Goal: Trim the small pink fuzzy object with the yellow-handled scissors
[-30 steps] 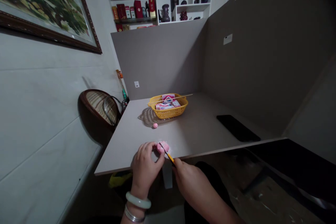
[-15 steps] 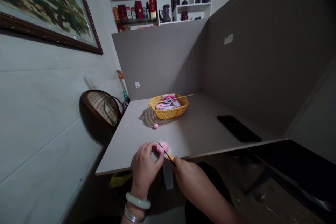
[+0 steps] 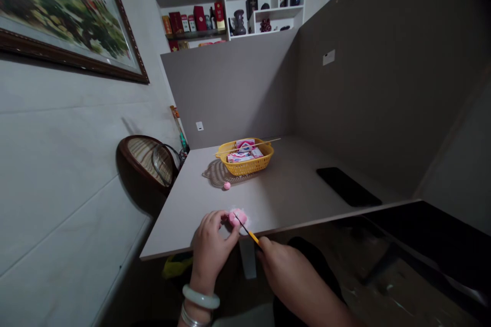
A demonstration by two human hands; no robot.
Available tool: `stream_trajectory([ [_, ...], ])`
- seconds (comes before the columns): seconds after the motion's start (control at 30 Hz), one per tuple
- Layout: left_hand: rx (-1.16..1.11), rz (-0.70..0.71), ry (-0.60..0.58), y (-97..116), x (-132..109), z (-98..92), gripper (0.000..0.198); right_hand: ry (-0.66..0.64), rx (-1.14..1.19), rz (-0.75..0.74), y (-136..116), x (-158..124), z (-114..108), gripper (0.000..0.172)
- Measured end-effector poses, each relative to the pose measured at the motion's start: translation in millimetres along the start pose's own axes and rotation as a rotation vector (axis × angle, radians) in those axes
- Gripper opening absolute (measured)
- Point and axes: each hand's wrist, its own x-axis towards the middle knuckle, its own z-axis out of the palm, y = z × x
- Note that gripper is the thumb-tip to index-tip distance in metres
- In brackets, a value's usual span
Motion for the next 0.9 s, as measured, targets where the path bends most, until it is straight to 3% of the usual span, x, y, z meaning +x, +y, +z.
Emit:
stream_trajectory([
  [0.13, -0.011, -0.004, -0.027, -0.7, -0.4, 0.2, 0.013, -0.012, -0.003, 0.027, 4.6, -9.8, 1.0, 0.026],
  [0.33, -0.015, 0.014, 0.005, -0.7, 0.4, 0.7, 0.015, 0.004, 0.007, 0.012, -6.6, 10.5, -3.0, 0.027],
  [0.7, 0.035, -0.017, 0.018, 0.2, 1.2, 4.8, 0.012, 0.001, 0.014, 0.028, -12.4, 14.2, -2.4, 0.026],
  [0.9, 0.026, -0.029, 0.001, 0.9, -1.0, 3.3, 0.012, -0.003, -0.011, 0.015, 0.6, -6.0, -0.6, 0.025],
])
